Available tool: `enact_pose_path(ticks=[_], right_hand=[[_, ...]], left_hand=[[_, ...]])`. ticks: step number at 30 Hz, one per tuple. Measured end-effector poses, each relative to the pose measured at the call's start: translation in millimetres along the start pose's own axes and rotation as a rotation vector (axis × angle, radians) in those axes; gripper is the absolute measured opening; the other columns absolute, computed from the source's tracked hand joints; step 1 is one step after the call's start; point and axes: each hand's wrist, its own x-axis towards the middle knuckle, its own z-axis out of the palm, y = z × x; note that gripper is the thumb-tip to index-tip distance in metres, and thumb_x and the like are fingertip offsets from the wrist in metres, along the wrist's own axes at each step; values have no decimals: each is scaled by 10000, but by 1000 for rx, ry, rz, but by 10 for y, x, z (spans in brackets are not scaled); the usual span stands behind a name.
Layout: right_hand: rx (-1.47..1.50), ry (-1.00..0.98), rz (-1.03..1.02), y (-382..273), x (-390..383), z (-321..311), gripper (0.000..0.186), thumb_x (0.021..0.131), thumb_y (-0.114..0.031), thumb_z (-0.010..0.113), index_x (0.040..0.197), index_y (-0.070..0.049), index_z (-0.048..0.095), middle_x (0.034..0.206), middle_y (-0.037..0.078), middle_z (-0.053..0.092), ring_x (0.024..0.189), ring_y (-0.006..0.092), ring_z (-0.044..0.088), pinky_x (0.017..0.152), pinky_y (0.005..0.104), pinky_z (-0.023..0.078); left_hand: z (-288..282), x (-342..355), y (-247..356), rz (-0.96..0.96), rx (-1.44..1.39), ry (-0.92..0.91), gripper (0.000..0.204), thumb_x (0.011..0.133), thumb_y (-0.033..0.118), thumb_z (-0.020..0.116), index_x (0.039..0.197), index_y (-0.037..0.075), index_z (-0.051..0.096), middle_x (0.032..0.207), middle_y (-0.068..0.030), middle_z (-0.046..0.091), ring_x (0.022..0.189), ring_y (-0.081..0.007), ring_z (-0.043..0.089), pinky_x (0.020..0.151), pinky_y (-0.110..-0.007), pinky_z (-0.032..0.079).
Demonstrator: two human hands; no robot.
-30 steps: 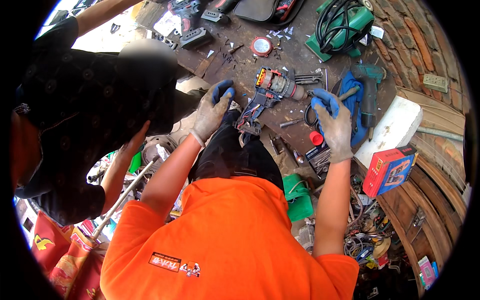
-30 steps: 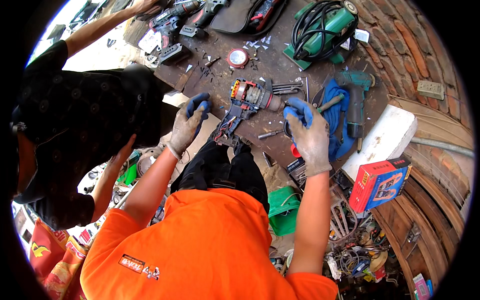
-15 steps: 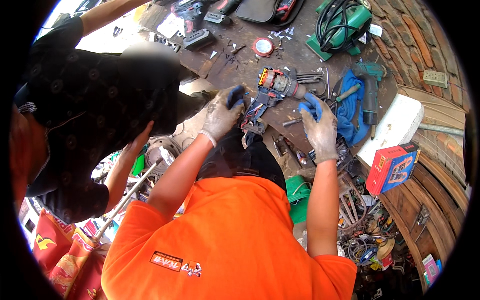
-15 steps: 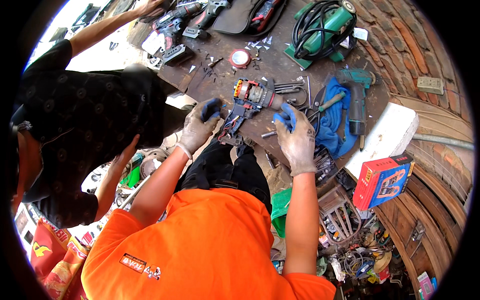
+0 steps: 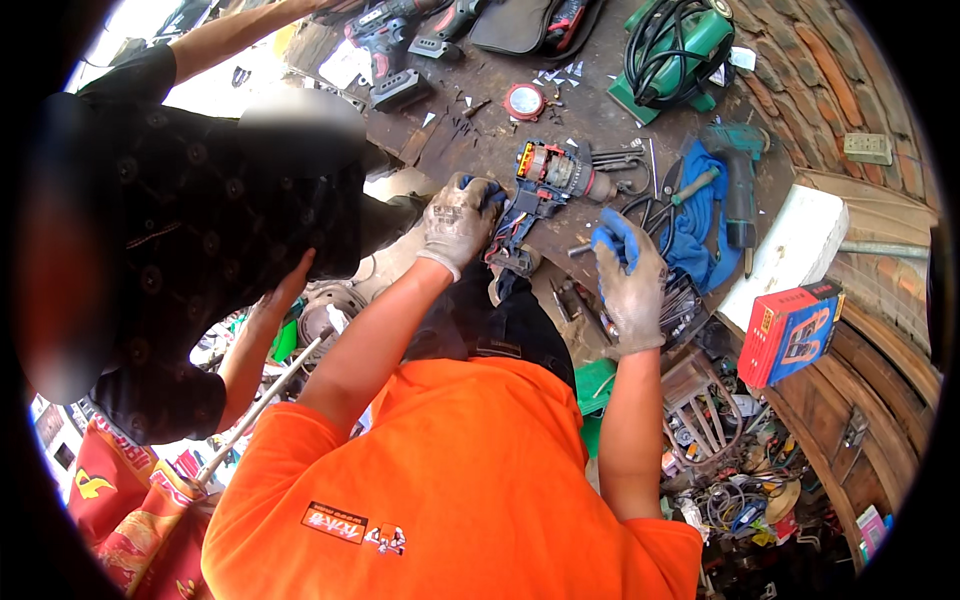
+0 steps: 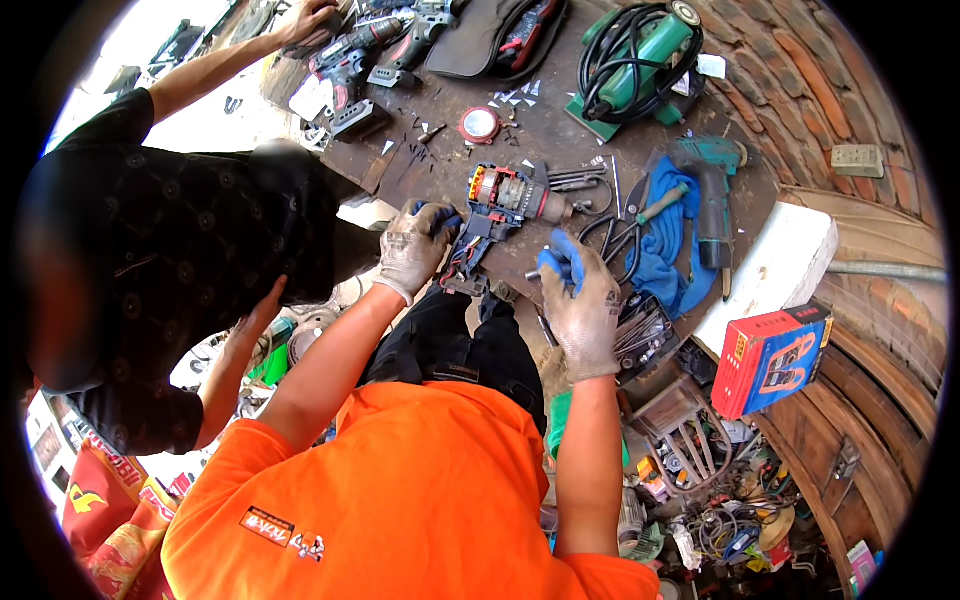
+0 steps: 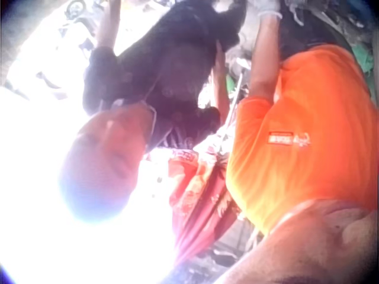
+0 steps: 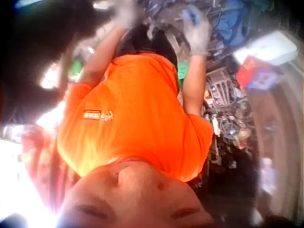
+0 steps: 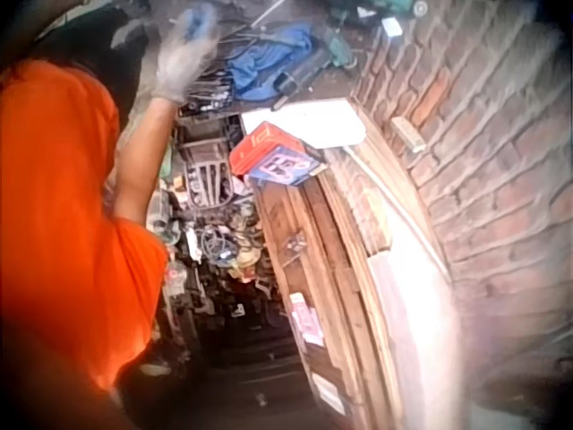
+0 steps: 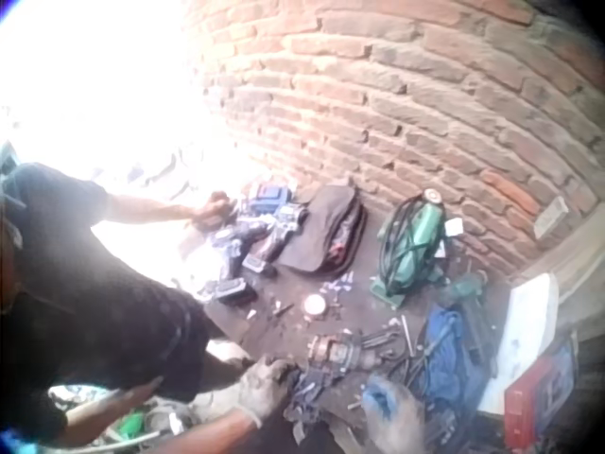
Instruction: The person disassembles a handheld power tool on a cluttered workbench. They remove the outer casing to expose the internal motor and wiring, then proceed to detach the motor assembly from the main body. The person manipulates various small components and wires while another individual stands nearby.
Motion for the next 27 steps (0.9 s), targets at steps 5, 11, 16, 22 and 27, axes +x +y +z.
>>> enact_pose_path(ticks=[5, 11, 16, 22, 27], right_hand=[[39, -5, 0, 71, -112, 100, 329, 895, -99, 694, 1196, 25, 654, 1051, 166, 695, 915, 229, 719, 805, 333, 562], [40, 21, 69, 253, -204, 255, 315, 894, -121, 697, 1168, 31, 664, 1046, 194, 709, 945, 287, 717, 846, 367, 553], [-98, 62, 113, 217, -12, 371, 319, 912, -210, 671, 1140, 14, 682, 1103, 223, 703, 976, 359, 699, 873, 403, 539], [66, 12, 411, 119, 275, 542, 287, 906, -267, 702, 1001, 3, 717, 822, 151, 713, 723, 292, 673, 670, 396, 520], [197, 58, 476, 41, 399, 633, 273, 899, -266, 747, 898, 6, 727, 677, 32, 660, 554, 90, 579, 499, 275, 447]], left_hand=[[61, 28, -65, 26, 76, -25, 253, 851, 208, 707, 1042, 57, 639, 1036, -184, 637, 966, -391, 637, 819, -490, 515], [-43, -85, -287, 27, -112, 67, 174, 903, 142, 646, 1025, 19, 638, 932, -189, 646, 849, -362, 659, 755, -440, 523], [-350, -400, -303, -368, -293, -99, 127, 905, 104, 616, 1004, 27, 625, 939, -195, 678, 822, -355, 678, 726, -430, 522], [106, -946, -1602, -350, 142, -171, 363, 871, 270, 711, 1141, 32, 661, 835, -142, 721, 774, -269, 717, 765, -409, 551], [-162, -904, -1321, -564, 81, -351, 615, 847, 346, 736, 1341, 14, 579, 1356, -241, 536, 1130, -339, 632, 921, -396, 528]])
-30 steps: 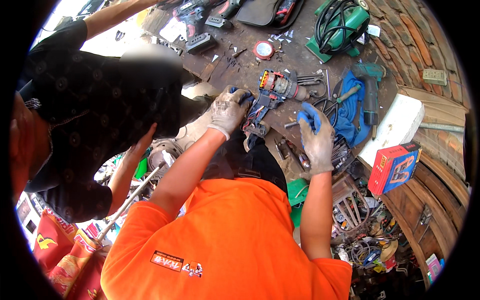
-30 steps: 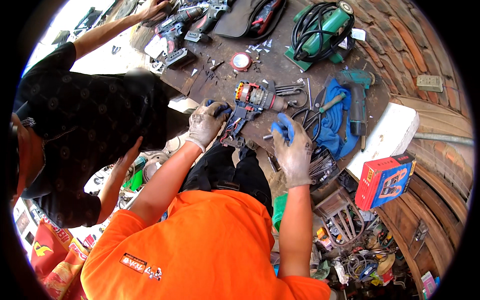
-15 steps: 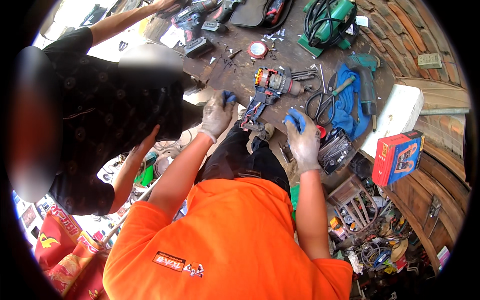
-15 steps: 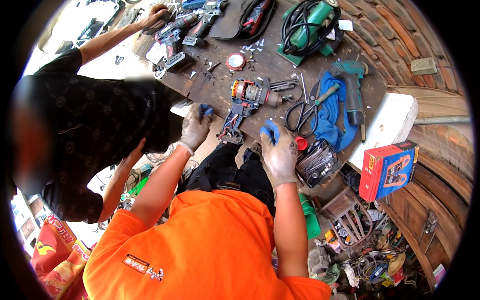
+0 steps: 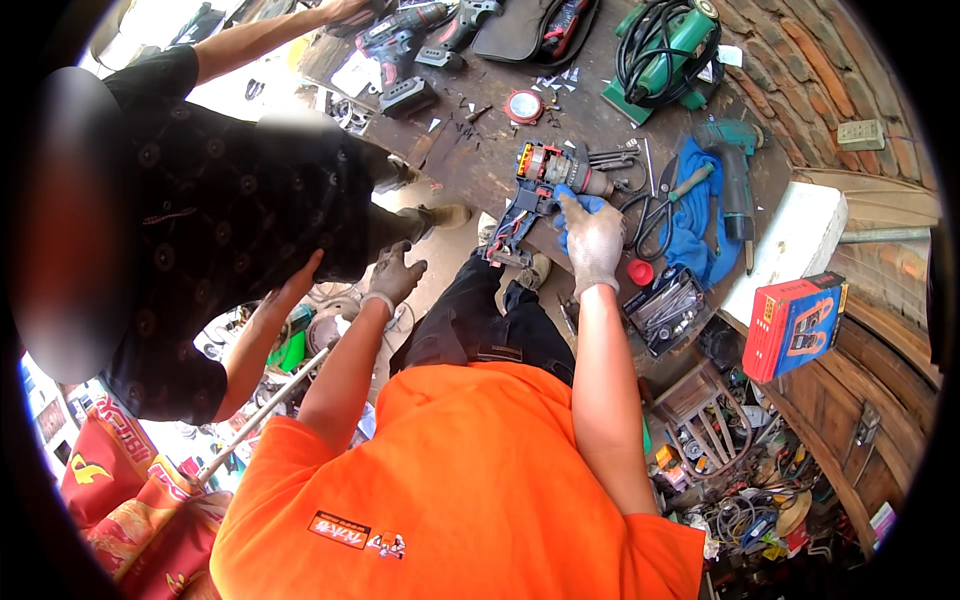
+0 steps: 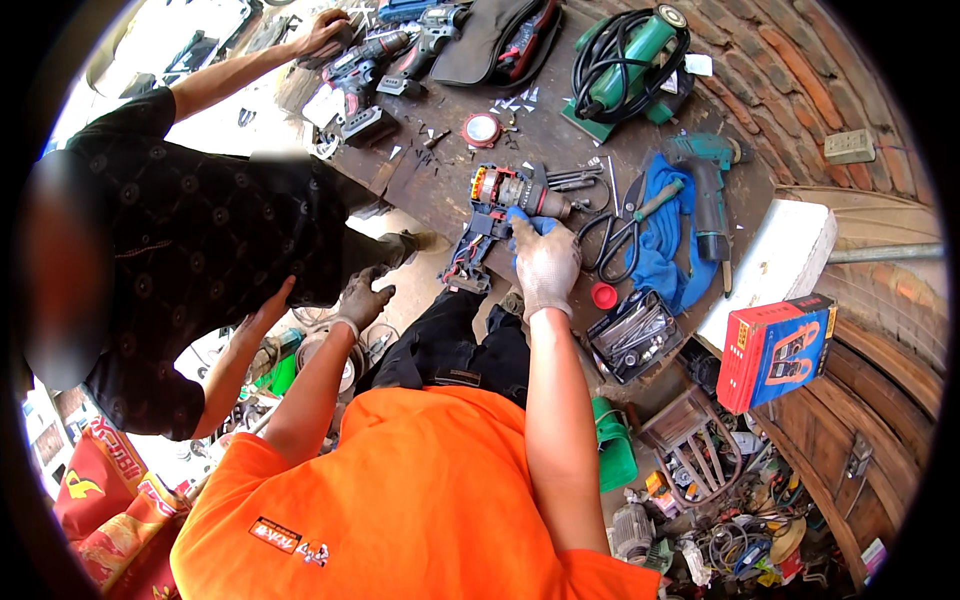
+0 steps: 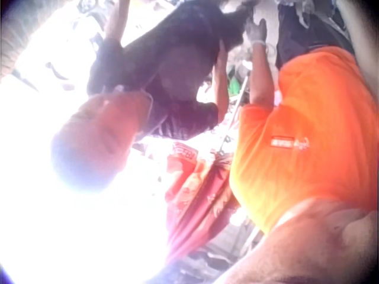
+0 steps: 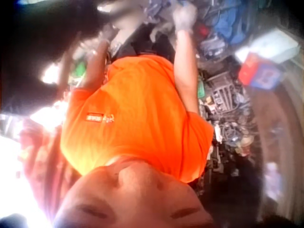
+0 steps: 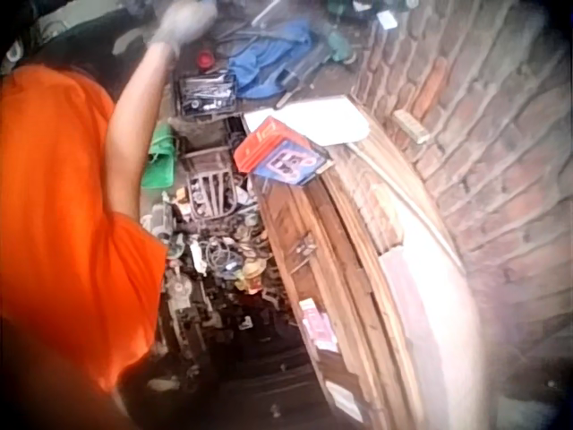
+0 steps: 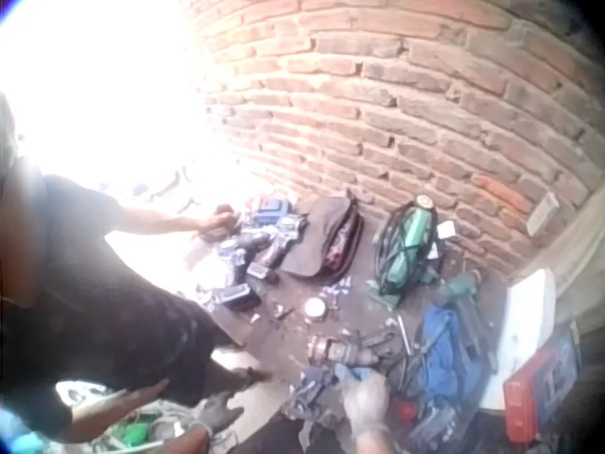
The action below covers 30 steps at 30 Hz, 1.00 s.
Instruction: The person disassembles a handheld power tool on a cluttered workbench. They remove the outer casing to expose the internal motor and wiring, then proceed to detach the motor assembly from the main body. The person manipulates various small components and wires while another individual stands nearby.
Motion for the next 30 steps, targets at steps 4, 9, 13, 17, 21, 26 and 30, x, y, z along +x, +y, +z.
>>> enact_pose_path(ticks=[4, 9, 13, 17, 21, 26, 30], right_hand=[[53, 92, -80, 178, 97, 116, 227, 897, -223, 745, 888, 3, 721, 666, 16, 648, 534, 79, 559, 485, 254, 430], [17, 45, -81, 167, 100, 80, 201, 897, -199, 732, 893, 1, 723, 656, 20, 647, 532, 80, 559, 486, 251, 425], [-64, 26, -89, 112, 90, 46, 180, 906, -183, 713, 908, -3, 724, 669, 27, 659, 529, 78, 559, 479, 244, 425], [60, -42, 29, 46, 64, 9, 185, 922, -185, 689, 945, -4, 717, 696, 45, 680, 491, 83, 545, 444, 240, 419], [127, -67, 118, 26, 67, -44, 202, 938, -195, 669, 996, -6, 711, 731, 65, 706, 448, 89, 522, 409, 241, 409], [105, -67, 101, 57, 74, -59, 208, 933, -200, 676, 1001, -6, 710, 755, 73, 718, 447, 90, 523, 409, 241, 412], [123, -89, 98, 31, 28, -73, 194, 927, -168, 671, 1008, 0, 722, 743, 46, 694, 527, 86, 565, 464, 243, 458]], left_hand=[[-251, -75, 434, 80, -173, 4, 593, 860, 343, 704, 1336, 13, 579, 1285, -238, 569, 1026, -305, 676, 932, -400, 517], [-380, -124, 881, 206, -301, 43, 476, 883, 303, 702, 1246, 2, 639, 1154, -200, 650, 883, -262, 709, 869, -381, 538], [-359, -216, 1168, 320, -503, 70, 376, 919, 264, 708, 1202, 23, 654, 861, -74, 645, 640, -123, 596, 570, -296, 520], [-284, -149, 1267, 431, -469, 145, 351, 917, 232, 702, 1195, 22, 655, 930, -102, 647, 753, -185, 601, 671, -327, 506], [-245, -136, 1296, 405, -516, 78, 360, 899, 219, 693, 1194, 17, 658, 1169, -200, 655, 1092, -348, 639, 961, -407, 500], [-258, -136, 1304, 412, -507, 67, 367, 896, 229, 693, 1194, 18, 660, 1192, -201, 647, 1115, -355, 628, 985, -411, 486], [-206, -107, 1287, 432, -507, 69, 359, 900, 216, 694, 1200, 21, 659, 1148, -173, 657, 1013, -296, 640, 895, -381, 507]])
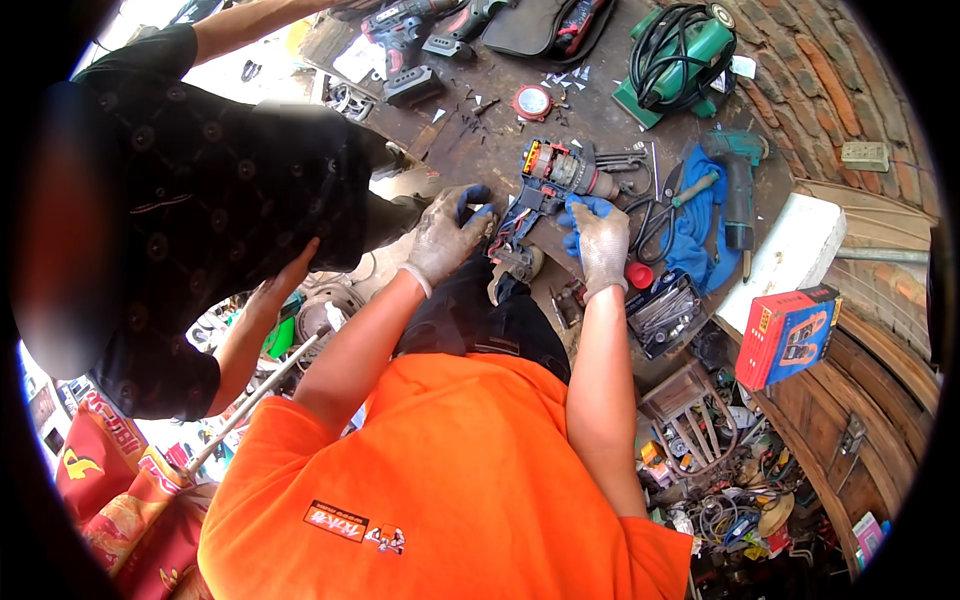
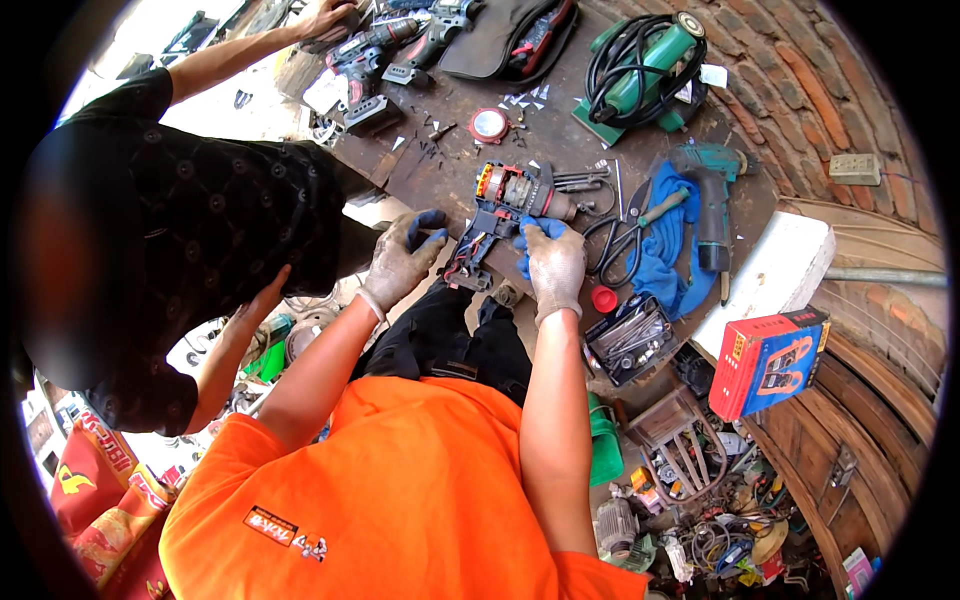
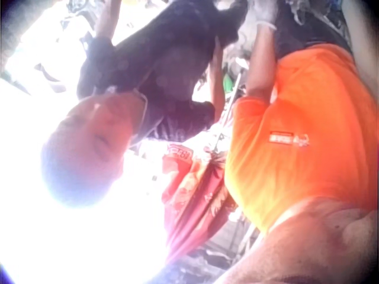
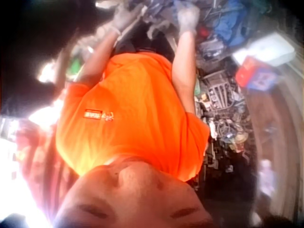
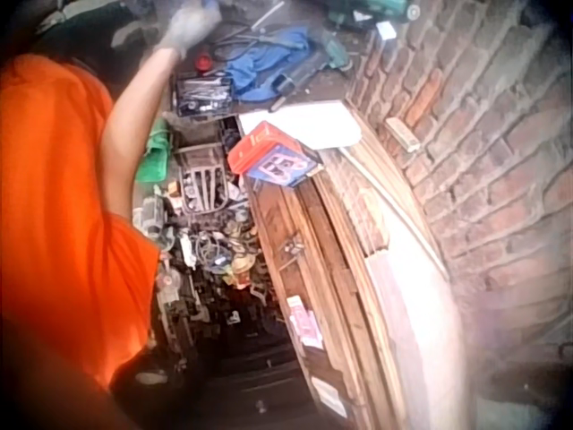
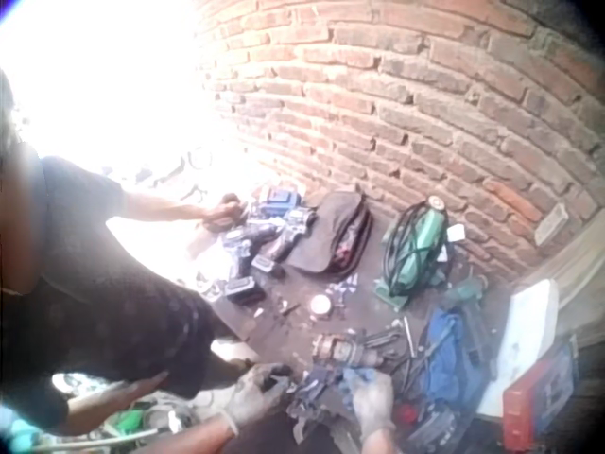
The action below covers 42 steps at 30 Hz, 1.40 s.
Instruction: The person disassembles a handheld power tool on a cluttered workbench. They remove the outer casing to expose the internal motor and wiring, then proceed to detach the motor assembly from the main body. The person manipulates various small components and wires while another individual stands nearby.
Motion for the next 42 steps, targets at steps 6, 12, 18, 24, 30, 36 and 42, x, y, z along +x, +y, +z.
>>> enact_pose_path(ticks=[6, 12, 18, 24, 30, 36, 42], right_hand=[[5, -3, -12, 27, 14, -2, 206, 932, -173, 665, 1020, 4, 721, 753, 46, 698, 529, 84, 561, 472, 240, 462], [-100, 19, -39, -11, 4, 10, 222, 922, -185, 675, 995, 18, 727, 733, 48, 697, 549, 100, 589, 491, 265, 480], [-181, 12, -68, -21, 29, -22, 255, 909, -205, 687, 980, 36, 727, 729, 68, 704, 595, 128, 633, 527, 297, 502], [-133, 15, -74, 1, -8, -24, 274, 909, -224, 691, 995, 33, 728, 737, 66, 704, 610, 129, 639, 543, 306, 512], [-153, 37, -125, 104, 26, -79, 275, 904, -233, 701, 993, 26, 724, 727, 76, 691, 596, 149, 630, 543, 316, 510], [-426, 295, -528, 142, 66, -320, 410, 854, -254, 742, 1207, -56, 673, 1051, 145, 696, 949, 291, 677, 862, 425, 529], [-1266, 258, -601, -320, -43, -281, 633, 808, -289, 759, 1395, -160, 560, 1354, 141, 550, 1242, 356, 510, 1068, 494, 389]], left_hand=[[58, 48, 133, 146, 106, -7, 366, 904, 195, 694, 1220, 15, 652, 1152, -165, 674, 1024, -280, 671, 912, -364, 517], [72, 59, 356, 74, 106, -51, 398, 881, 230, 707, 1215, 18, 658, 1212, -197, 654, 1117, -341, 642, 988, -396, 485], [75, 81, 323, 86, 145, -56, 421, 877, 251, 709, 1229, 28, 654, 1239, -202, 642, 1151, -351, 626, 1009, -399, 475], [63, 89, 358, 70, 164, -88, 457, 876, 274, 716, 1254, 29, 639, 1276, -200, 624, 1187, -355, 606, 1030, -404, 461], [70, 92, 404, 68, 166, -87, 465, 886, 269, 712, 1269, 19, 625, 1282, -201, 620, 1196, -353, 601, 1039, -405, 457], [110, 54, 597, -43, 85, -73, 854, 799, 336, 809, 1468, -14, 410, 1306, -254, 592, 1216, -362, 592, 1057, -411, 451], [475, 138, 685, 139, 559, 16, 1185, 680, 393, 868, 1531, -78, 190, 1300, -316, 551, 1186, -433, 580, 1024, -470, 468]])
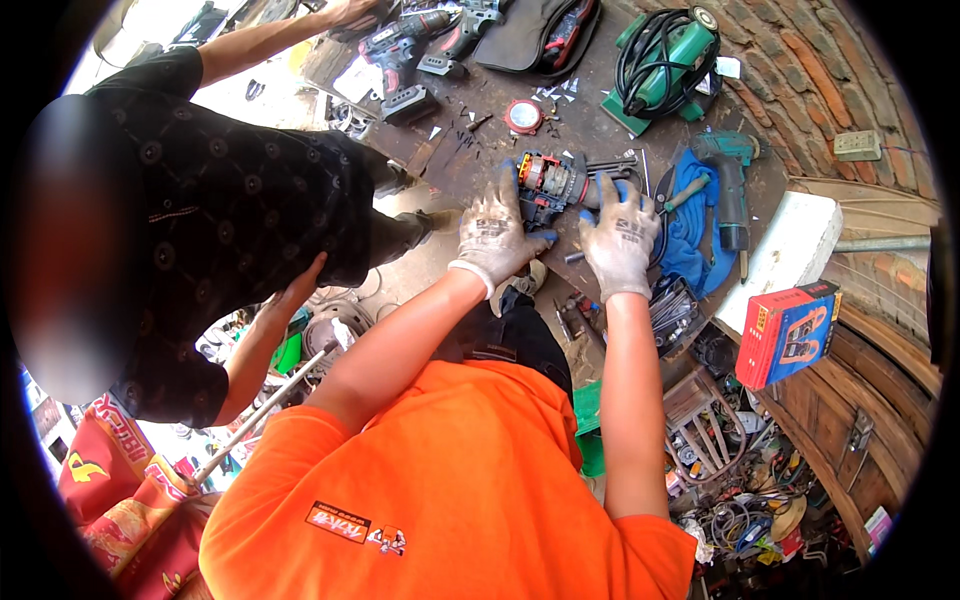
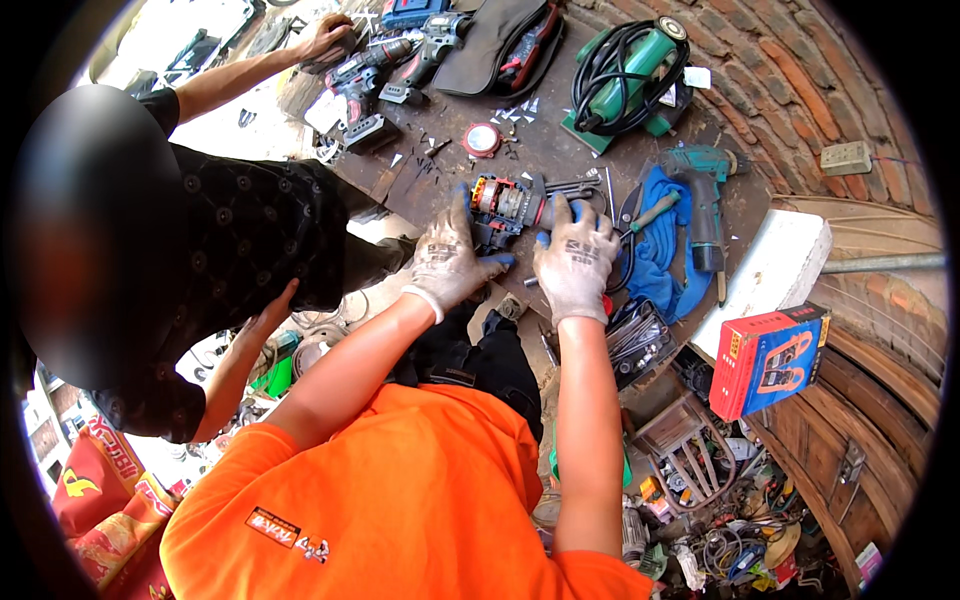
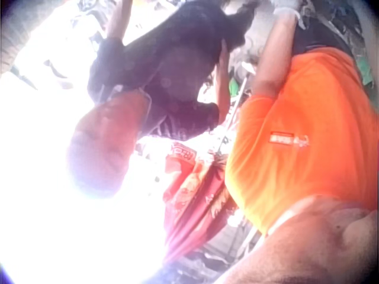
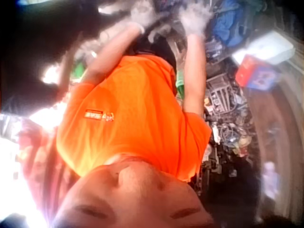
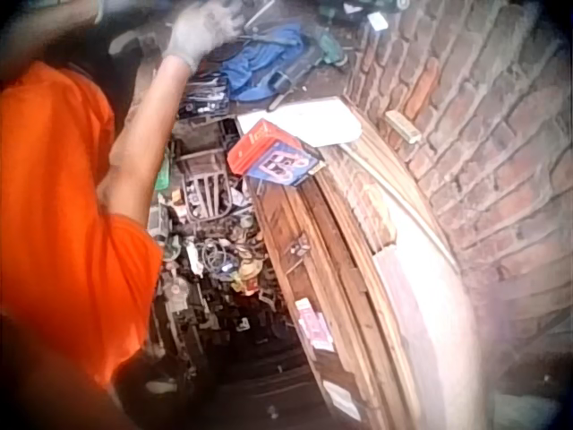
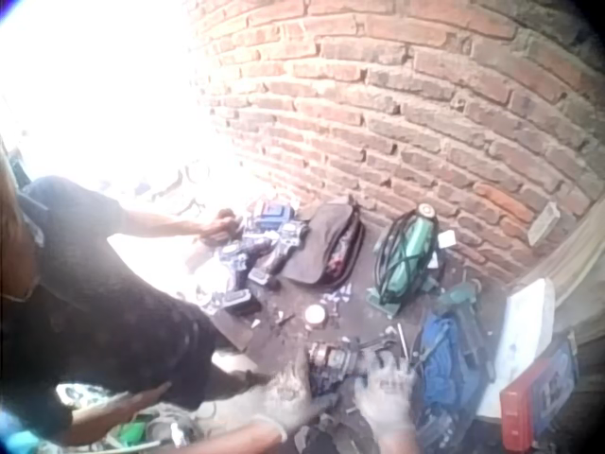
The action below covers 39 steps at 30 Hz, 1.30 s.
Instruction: The person disassembles a handheld power tool on a cluttered workbench. They remove the outer casing to expose the internal motor and wiring, then proceed to detach the motor assembly from the main body. The person manipulates various small components and wires while another individual stands nearby.
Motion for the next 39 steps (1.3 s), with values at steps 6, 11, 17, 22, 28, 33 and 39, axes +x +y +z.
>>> enact_pose_path(ticks=[6, 11, 17, 22, 28, 33, 39], right_hand=[[-150, 150, -150, -14, 52, 152, 570, 775, -304, 759, 1302, -135, 625, 1201, 111, 634, 1118, 288, 568, 1001, 468, 394], [-84, 106, -148, -140, -139, 168, 534, 748, -362, 783, 1171, -70, 639, 1083, 112, 645, 1065, 286, 588, 969, 468, 402], [2, 101, -55, -278, -317, 290, 534, 748, -393, 791, 1125, -58, 617, 1078, 131, 640, 1022, 307, 613, 931, 467, 442], [24, 69, -16, -286, -351, 360, 739, 772, -420, 779, 1353, -33, 537, 1132, 136, 623, 1084, 328, 586, 952, 475, 432], [37, -7, -45, -301, -351, 353, 761, 795, -447, 757, 1388, -34, 520, 1153, 152, 628, 1130, 346, 571, 980, 501, 416], [14, 60, -75, -272, -377, 422, 737, 805, -449, 750, 1378, -38, 533, 1161, 168, 634, 1143, 356, 570, 991, 508, 412], [-26, 20, -97, -328, -324, 332, 731, 797, -465, 758, 1340, -26, 543, 1152, 147, 638, 1115, 335, 586, 975, 488, 434]], left_hand=[[-74, 176, -52, 11, -15, -127, 1120, 682, 287, 836, 1541, -48, 200, 1280, -319, 555, 1169, -457, 578, 1009, -472, 475], [-346, 298, -267, 115, 6, -272, 1074, 686, 252, 810, 1552, -9, 230, 1323, -302, 537, 1199, -433, 575, 1015, -456, 479], [-366, 369, -419, 240, 149, -281, 1042, 694, 230, 785, 1553, 2, 242, 1340, -290, 527, 1226, -435, 545, 1032, -489, 443], [-283, 302, -382, 256, 176, -235, 1198, 683, 387, 844, 1578, -2, 149, 1346, -284, 513, 1223, -447, 529, 1031, -504, 430], [-168, 214, -400, 242, 110, -129, 1230, 694, 434, 848, 1607, 76, 105, 1346, -242, 506, 1220, -425, 514, 1049, -532, 394], [9, 156, -517, 255, 114, -76, 1183, 692, 408, 851, 1607, 126, 156, 1347, -239, 505, 1198, -445, 516, 1023, -547, 408], [-46, 165, -498, 254, 45, -16, 1122, 696, 372, 849, 1582, 98, 217, 1368, -242, 512, 1224, -449, 509, 1041, -533, 404]])
